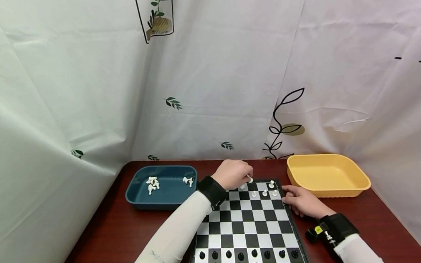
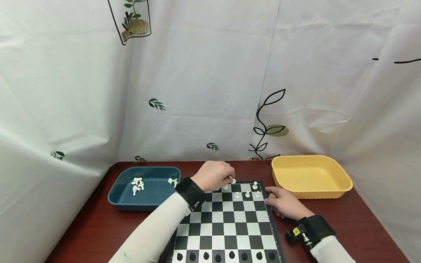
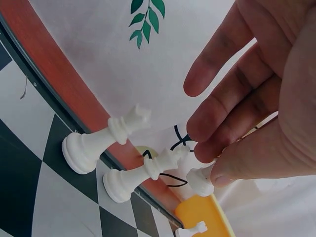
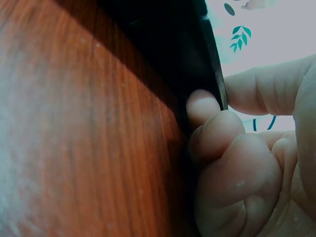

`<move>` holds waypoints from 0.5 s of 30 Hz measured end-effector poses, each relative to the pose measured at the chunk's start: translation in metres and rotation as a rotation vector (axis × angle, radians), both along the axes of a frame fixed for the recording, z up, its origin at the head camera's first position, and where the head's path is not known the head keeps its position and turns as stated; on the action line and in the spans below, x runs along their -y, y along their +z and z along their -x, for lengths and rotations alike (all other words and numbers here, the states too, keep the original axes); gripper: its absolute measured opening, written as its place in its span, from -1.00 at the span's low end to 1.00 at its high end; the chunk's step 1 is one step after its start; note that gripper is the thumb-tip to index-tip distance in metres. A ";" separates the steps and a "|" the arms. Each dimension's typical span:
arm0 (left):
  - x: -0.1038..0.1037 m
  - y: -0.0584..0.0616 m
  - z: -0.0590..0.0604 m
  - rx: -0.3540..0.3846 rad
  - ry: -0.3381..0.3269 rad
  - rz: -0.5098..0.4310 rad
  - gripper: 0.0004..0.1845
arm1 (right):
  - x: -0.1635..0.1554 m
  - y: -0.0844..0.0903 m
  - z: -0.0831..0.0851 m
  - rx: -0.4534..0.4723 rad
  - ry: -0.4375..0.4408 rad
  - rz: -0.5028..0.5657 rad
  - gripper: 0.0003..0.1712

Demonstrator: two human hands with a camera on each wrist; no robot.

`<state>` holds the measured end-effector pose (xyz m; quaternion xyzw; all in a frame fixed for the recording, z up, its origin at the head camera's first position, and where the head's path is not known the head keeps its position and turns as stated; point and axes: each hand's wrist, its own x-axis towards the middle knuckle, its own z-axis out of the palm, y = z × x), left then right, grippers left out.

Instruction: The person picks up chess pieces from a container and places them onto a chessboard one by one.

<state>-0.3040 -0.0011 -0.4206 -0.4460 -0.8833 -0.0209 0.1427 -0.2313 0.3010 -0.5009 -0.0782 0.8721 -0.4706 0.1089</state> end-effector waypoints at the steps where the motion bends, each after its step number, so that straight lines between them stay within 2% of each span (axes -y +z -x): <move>1: -0.002 0.000 0.000 -0.001 -0.002 0.014 -0.94 | 0.000 0.000 0.000 0.000 -0.002 -0.001 -0.25; 15: -0.017 -0.007 0.002 0.002 0.002 0.116 -0.89 | -0.001 0.001 0.000 0.001 -0.002 0.008 -0.25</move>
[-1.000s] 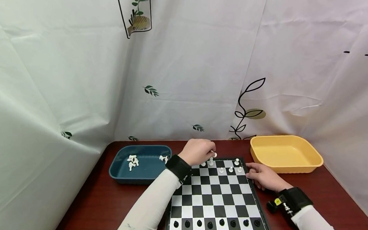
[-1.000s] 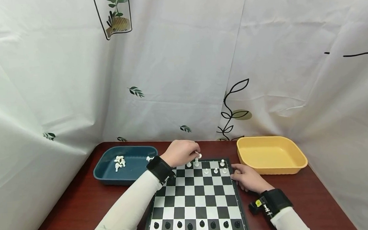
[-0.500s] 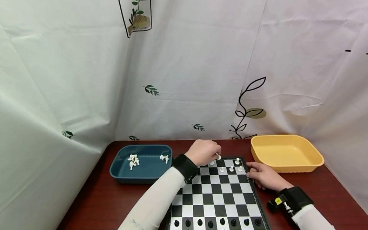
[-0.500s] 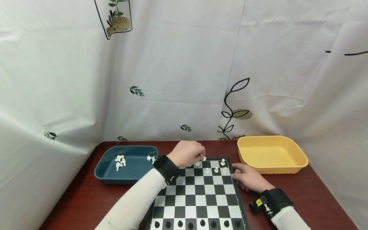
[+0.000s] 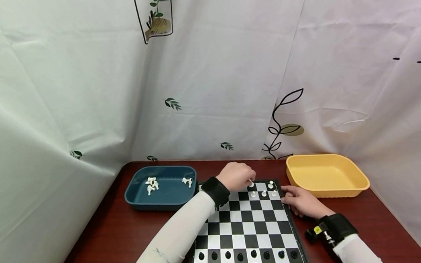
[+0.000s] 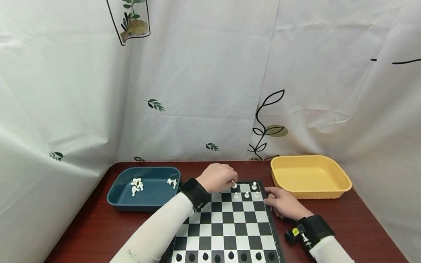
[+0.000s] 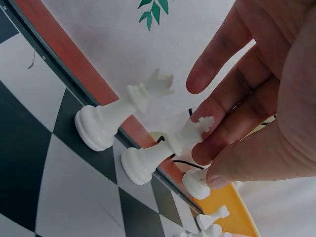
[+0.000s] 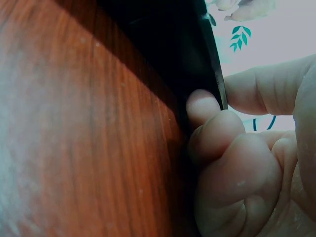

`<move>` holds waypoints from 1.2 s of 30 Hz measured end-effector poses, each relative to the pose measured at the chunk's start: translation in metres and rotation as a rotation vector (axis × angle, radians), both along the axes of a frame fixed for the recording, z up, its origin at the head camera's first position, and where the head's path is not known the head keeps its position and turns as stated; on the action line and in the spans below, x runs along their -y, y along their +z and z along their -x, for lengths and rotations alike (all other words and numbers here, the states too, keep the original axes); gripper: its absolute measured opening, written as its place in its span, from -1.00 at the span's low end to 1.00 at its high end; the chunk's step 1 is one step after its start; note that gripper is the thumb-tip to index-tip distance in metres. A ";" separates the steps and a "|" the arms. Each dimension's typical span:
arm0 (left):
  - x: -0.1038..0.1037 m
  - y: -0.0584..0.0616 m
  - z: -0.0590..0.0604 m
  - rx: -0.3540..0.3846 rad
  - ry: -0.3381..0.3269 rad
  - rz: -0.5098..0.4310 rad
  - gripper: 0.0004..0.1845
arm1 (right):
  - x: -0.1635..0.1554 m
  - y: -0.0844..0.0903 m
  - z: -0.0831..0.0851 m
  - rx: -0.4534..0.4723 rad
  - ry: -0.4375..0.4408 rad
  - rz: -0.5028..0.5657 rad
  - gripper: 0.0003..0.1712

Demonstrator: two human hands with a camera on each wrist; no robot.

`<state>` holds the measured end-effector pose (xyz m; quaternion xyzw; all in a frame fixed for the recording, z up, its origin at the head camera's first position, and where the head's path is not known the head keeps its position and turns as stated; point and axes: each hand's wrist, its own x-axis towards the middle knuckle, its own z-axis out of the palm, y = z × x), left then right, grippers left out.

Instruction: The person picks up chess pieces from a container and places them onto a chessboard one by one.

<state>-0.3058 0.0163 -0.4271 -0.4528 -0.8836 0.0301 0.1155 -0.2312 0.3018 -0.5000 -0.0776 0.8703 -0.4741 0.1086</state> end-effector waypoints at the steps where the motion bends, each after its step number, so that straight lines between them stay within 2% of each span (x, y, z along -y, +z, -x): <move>1: 0.000 -0.001 0.000 -0.002 -0.001 0.005 -0.90 | 0.000 0.000 0.000 0.003 0.000 0.000 -0.25; 11: -0.003 -0.007 -0.004 -0.035 -0.005 0.028 -0.89 | 0.001 0.000 0.000 0.013 -0.009 -0.009 -0.26; 19: -0.008 -0.004 -0.007 -0.045 -0.003 0.055 -0.86 | 0.001 0.001 0.000 0.008 -0.007 -0.002 -0.27; 25: -0.009 -0.010 -0.004 -0.011 -0.002 0.059 -0.85 | 0.002 0.000 -0.001 0.011 -0.005 0.003 -0.28; 31: -0.010 -0.012 -0.001 0.028 -0.001 0.040 -0.85 | 0.002 0.001 0.000 0.009 -0.004 0.013 -0.29; 36: -0.008 -0.015 0.002 0.051 -0.001 0.015 -0.78 | 0.001 0.001 0.000 0.013 -0.009 0.008 -0.28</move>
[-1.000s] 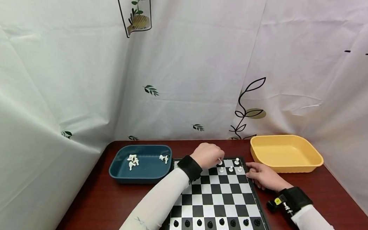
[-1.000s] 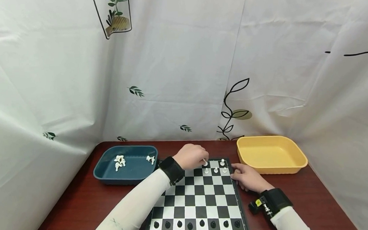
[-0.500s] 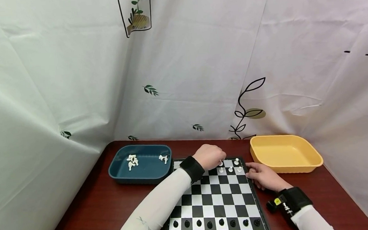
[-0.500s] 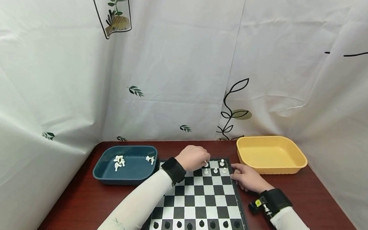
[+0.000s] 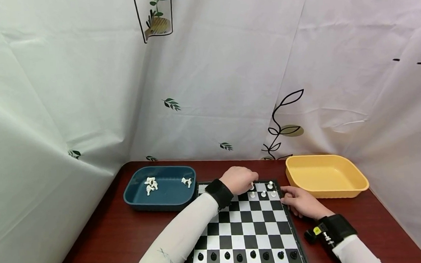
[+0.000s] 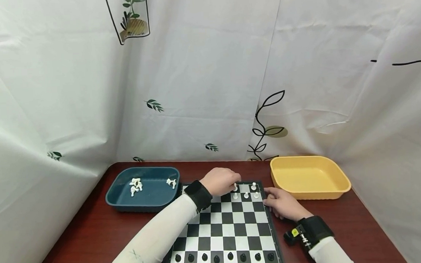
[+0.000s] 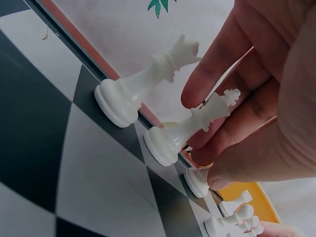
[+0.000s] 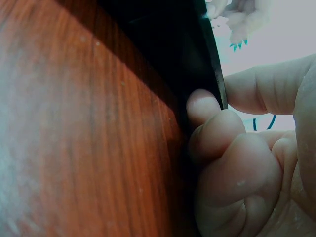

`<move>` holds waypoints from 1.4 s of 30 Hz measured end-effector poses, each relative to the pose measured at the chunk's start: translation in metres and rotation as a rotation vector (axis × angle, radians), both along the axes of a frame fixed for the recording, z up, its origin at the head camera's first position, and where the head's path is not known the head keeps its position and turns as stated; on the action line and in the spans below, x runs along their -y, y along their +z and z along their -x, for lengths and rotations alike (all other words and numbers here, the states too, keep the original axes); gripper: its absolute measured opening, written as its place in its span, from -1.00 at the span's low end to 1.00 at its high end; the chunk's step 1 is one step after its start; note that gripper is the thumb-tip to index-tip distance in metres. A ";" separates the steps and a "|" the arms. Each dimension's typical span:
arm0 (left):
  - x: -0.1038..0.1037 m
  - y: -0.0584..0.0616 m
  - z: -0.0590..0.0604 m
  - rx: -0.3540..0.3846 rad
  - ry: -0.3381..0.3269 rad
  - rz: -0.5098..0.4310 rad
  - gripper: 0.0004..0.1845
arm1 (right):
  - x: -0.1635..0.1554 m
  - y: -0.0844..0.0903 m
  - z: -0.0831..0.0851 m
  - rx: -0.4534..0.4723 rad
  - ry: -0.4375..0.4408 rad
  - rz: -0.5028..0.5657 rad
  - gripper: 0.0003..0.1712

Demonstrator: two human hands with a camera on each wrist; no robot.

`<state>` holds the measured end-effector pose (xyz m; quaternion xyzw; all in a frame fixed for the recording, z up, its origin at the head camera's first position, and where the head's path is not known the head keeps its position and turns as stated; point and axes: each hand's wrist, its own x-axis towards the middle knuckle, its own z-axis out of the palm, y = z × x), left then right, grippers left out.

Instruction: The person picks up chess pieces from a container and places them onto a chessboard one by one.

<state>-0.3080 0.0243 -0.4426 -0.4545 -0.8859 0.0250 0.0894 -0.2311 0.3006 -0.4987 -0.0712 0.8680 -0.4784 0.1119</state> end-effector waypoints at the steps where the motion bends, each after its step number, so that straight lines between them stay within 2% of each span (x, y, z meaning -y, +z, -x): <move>1: 0.001 0.000 0.000 0.002 0.002 -0.009 -0.76 | 0.000 0.000 0.000 0.000 0.000 -0.001 -0.28; 10: 0.012 0.010 0.001 -0.013 0.007 -0.063 -0.81 | 0.000 0.000 -0.001 -0.003 0.003 -0.008 -0.26; 19: 0.030 0.023 -0.002 0.009 0.057 -0.108 -0.73 | -0.001 -0.003 -0.001 -0.002 0.006 -0.003 -0.26; 26: 0.047 0.034 -0.003 0.016 0.085 -0.227 -0.69 | -0.003 -0.003 0.000 -0.014 0.003 -0.001 -0.26; 34: 0.071 0.038 -0.001 -0.013 0.116 -0.294 -0.68 | -0.001 -0.002 0.000 0.000 0.003 0.009 -0.26; 42: 0.108 0.037 -0.001 -0.058 0.140 -0.350 -0.75 | -0.001 -0.004 0.001 -0.005 0.008 0.009 -0.23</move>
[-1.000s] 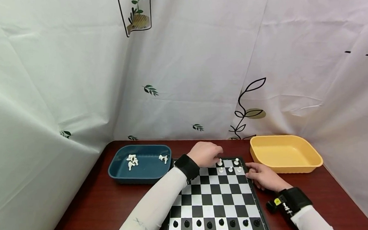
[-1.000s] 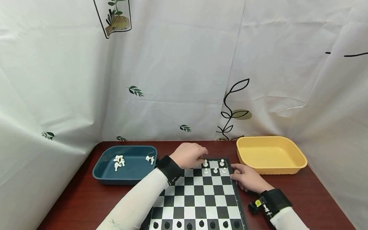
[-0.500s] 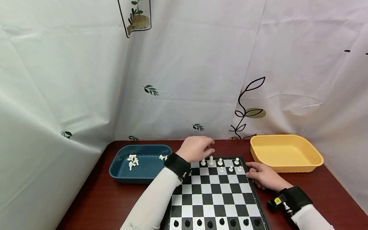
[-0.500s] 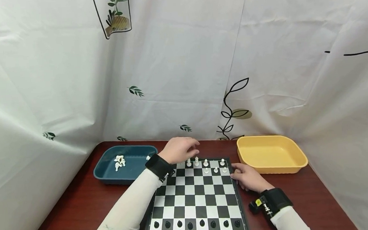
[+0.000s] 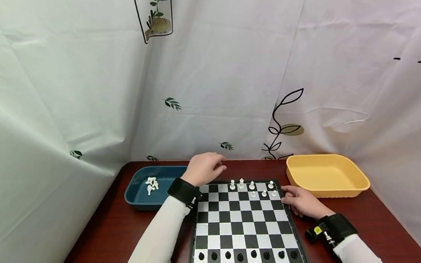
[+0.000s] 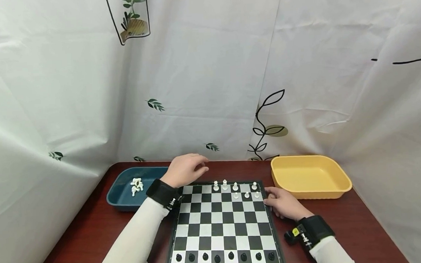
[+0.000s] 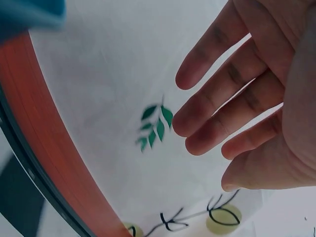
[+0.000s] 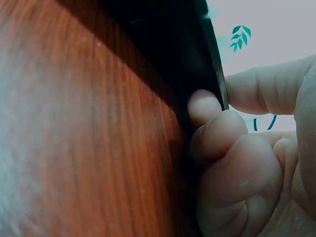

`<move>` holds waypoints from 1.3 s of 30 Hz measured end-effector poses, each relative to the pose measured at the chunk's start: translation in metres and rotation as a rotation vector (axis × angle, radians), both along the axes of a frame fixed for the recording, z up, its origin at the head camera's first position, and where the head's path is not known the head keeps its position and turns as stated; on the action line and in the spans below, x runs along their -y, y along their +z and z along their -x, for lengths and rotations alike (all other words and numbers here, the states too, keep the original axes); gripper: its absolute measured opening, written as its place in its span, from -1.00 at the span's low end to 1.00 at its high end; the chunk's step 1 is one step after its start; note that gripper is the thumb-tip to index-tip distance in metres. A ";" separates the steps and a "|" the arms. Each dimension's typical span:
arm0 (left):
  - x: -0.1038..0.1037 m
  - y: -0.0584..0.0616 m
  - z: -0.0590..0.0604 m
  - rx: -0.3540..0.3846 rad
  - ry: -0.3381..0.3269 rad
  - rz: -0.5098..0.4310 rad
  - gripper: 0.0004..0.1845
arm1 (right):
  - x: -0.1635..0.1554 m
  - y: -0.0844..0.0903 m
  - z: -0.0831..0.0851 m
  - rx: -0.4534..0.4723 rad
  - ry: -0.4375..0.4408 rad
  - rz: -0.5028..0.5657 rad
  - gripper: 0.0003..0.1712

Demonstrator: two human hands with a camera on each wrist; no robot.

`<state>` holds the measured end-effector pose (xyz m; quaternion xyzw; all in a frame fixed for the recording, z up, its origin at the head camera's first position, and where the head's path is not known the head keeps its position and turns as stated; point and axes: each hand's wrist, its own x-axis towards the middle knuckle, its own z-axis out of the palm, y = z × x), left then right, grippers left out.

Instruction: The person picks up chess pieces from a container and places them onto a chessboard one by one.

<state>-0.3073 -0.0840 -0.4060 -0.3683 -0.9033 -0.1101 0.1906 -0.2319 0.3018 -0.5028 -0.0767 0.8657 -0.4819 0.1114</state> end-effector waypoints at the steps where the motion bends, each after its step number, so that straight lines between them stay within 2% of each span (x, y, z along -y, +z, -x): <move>1: 0.005 -0.001 0.000 -0.006 0.010 -0.006 -0.76 | 0.000 0.000 0.000 -0.002 0.001 -0.002 -0.23; 9: 0.041 -0.003 -0.002 -0.007 0.089 -0.033 -0.82 | 0.000 0.001 -0.001 -0.011 -0.005 -0.015 -0.22; 24: 0.096 -0.006 -0.005 0.022 0.182 -0.085 -0.86 | -0.001 0.001 0.001 0.010 0.000 -0.037 -0.21; 32: 0.125 -0.007 -0.003 0.080 0.261 -0.120 -0.83 | -0.002 0.000 -0.002 -0.015 -0.005 -0.006 -0.23; 39: 0.151 -0.008 -0.002 0.155 0.375 -0.117 -0.81 | 0.000 0.000 -0.003 -0.007 -0.006 0.014 -0.24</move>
